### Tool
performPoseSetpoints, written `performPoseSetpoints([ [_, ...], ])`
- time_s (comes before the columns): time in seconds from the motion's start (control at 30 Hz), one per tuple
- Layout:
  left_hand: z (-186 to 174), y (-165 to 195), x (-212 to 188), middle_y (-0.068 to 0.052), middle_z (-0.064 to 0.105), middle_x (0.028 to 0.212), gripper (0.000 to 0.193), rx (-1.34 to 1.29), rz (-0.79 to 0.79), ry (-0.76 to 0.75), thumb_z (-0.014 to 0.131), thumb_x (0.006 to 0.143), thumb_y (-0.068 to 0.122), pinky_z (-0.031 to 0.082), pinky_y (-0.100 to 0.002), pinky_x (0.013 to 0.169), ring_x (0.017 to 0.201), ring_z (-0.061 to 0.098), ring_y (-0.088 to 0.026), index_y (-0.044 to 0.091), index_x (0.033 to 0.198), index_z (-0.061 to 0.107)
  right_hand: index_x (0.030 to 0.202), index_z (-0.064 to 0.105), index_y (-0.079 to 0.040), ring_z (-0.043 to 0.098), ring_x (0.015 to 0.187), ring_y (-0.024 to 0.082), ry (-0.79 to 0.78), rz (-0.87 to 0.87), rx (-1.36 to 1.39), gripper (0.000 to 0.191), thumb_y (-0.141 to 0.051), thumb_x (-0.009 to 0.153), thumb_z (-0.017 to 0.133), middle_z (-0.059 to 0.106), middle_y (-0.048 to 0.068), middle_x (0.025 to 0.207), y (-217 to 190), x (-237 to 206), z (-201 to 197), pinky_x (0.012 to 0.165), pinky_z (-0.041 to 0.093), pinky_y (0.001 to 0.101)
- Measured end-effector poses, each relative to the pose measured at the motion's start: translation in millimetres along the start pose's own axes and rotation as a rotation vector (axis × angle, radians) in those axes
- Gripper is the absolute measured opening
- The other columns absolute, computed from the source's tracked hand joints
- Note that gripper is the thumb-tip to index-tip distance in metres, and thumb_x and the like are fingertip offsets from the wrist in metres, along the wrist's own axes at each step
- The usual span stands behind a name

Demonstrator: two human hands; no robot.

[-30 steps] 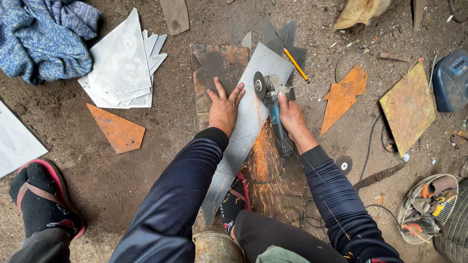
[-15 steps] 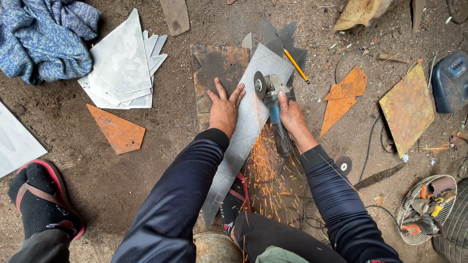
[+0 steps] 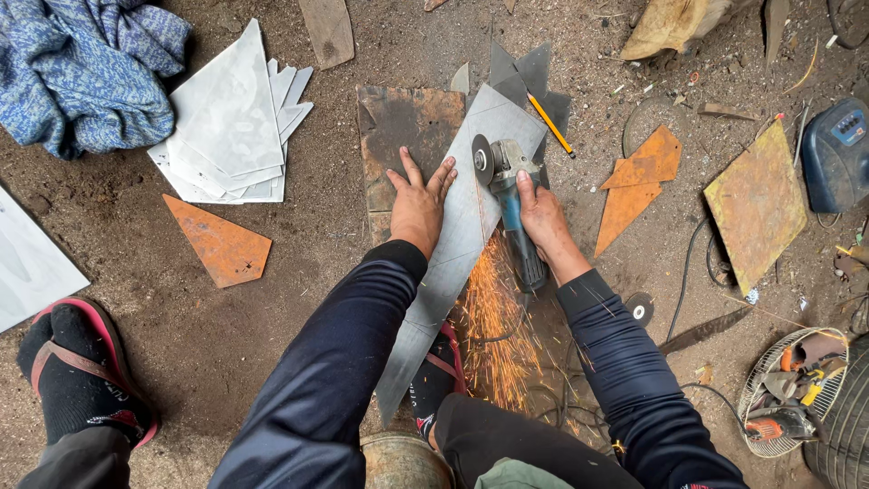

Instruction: The person marks a metal sheet using a triangular template and a pencil, then uses an angle grinder to cut along the marked lines. The person handles the metal sheet and template, and operates the grinder to produce sparks while cutting.

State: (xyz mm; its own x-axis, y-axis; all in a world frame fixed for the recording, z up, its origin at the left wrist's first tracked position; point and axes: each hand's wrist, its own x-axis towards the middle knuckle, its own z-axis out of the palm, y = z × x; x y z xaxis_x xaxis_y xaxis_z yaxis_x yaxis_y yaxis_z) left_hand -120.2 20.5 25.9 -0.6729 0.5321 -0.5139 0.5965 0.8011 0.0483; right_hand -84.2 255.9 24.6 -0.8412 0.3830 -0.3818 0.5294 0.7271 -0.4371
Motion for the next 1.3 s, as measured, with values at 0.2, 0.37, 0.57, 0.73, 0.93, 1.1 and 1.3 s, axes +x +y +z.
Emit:
performPoseSetpoints([
  [0.2, 8, 1, 4, 0.003, -0.001, 0.172, 0.077, 0.035, -0.023, 0.066, 0.047, 0.101, 0.022, 0.039, -0.07, 0.105, 0.144, 0.015, -0.064, 0.023, 0.166, 0.005, 0.089, 0.066, 0.006, 0.069, 0.081, 0.032, -0.054, 0.077, 0.001, 0.086, -0.074, 0.098, 0.038, 0.068, 0.023, 0.083, -3, 2, -1, 0.077, 0.053, 0.0457],
  [0.37, 9, 1, 5, 0.003, -0.001, 0.172, 0.077, 0.037, -0.021, 0.071, 0.047, 0.101, 0.021, 0.04, -0.07, 0.104, 0.143, 0.015, -0.064, 0.024, 0.165, 0.004, 0.089, 0.066, 0.005, 0.068, 0.079, 0.03, -0.064, 0.071, 0.08, 0.084, -0.074, 0.097, 0.039, 0.068, 0.021, 0.082, -7, 1, -2, 0.074, 0.054, 0.044],
  [0.57, 5, 0, 1, 0.003, -0.002, 0.172, 0.076, 0.06, -0.018, 0.06, 0.046, 0.102, 0.023, 0.04, -0.069, 0.104, 0.143, 0.017, -0.064, 0.022, 0.166, 0.004, 0.088, 0.066, 0.005, 0.067, 0.077, 0.028, -0.048, 0.052, 0.07, 0.083, -0.074, 0.098, 0.04, 0.068, 0.02, 0.081, -8, 5, -1, 0.075, 0.053, 0.0429],
  [0.73, 3, -1, 1, 0.002, -0.003, 0.172, 0.079, 0.073, -0.01, 0.029, 0.048, 0.101, 0.021, 0.041, -0.068, 0.104, 0.143, 0.016, -0.064, 0.022, 0.165, 0.003, 0.088, 0.066, 0.006, 0.067, 0.079, 0.028, -0.056, 0.053, 0.131, 0.085, -0.075, 0.096, 0.042, 0.068, 0.021, 0.083, -9, 6, -1, 0.074, 0.054, 0.0429],
  [0.93, 4, -1, 3, 0.003, -0.002, 0.172, 0.077, 0.052, -0.017, 0.044, 0.046, 0.102, 0.021, 0.04, -0.07, 0.105, 0.143, 0.016, -0.064, 0.023, 0.166, 0.003, 0.092, 0.067, 0.007, 0.07, 0.083, 0.03, -0.051, 0.075, 0.069, 0.087, -0.076, 0.096, 0.04, 0.069, 0.023, 0.087, -13, 11, -2, 0.077, 0.054, 0.0436],
  [1.1, 1, -1, 1, 0.003, -0.002, 0.172, 0.075, 0.016, -0.013, 0.029, 0.045, 0.103, 0.024, 0.039, -0.07, 0.106, 0.144, 0.015, -0.064, 0.023, 0.165, 0.003, 0.096, 0.068, 0.006, 0.071, 0.086, 0.032, -0.068, 0.077, 0.063, 0.089, -0.078, 0.094, 0.038, 0.071, 0.025, 0.089, -14, 11, -4, 0.08, 0.054, 0.0443],
  [1.3, 1, -1, 2, 0.003, -0.002, 0.173, 0.077, 0.049, -0.014, 0.047, 0.046, 0.101, 0.02, 0.04, -0.07, 0.104, 0.143, 0.016, -0.065, 0.022, 0.165, 0.004, 0.096, 0.068, 0.008, 0.07, 0.091, 0.033, -0.046, 0.074, 0.081, 0.092, -0.079, 0.093, 0.039, 0.07, 0.027, 0.093, -14, 11, -4, 0.084, 0.053, 0.0447],
])
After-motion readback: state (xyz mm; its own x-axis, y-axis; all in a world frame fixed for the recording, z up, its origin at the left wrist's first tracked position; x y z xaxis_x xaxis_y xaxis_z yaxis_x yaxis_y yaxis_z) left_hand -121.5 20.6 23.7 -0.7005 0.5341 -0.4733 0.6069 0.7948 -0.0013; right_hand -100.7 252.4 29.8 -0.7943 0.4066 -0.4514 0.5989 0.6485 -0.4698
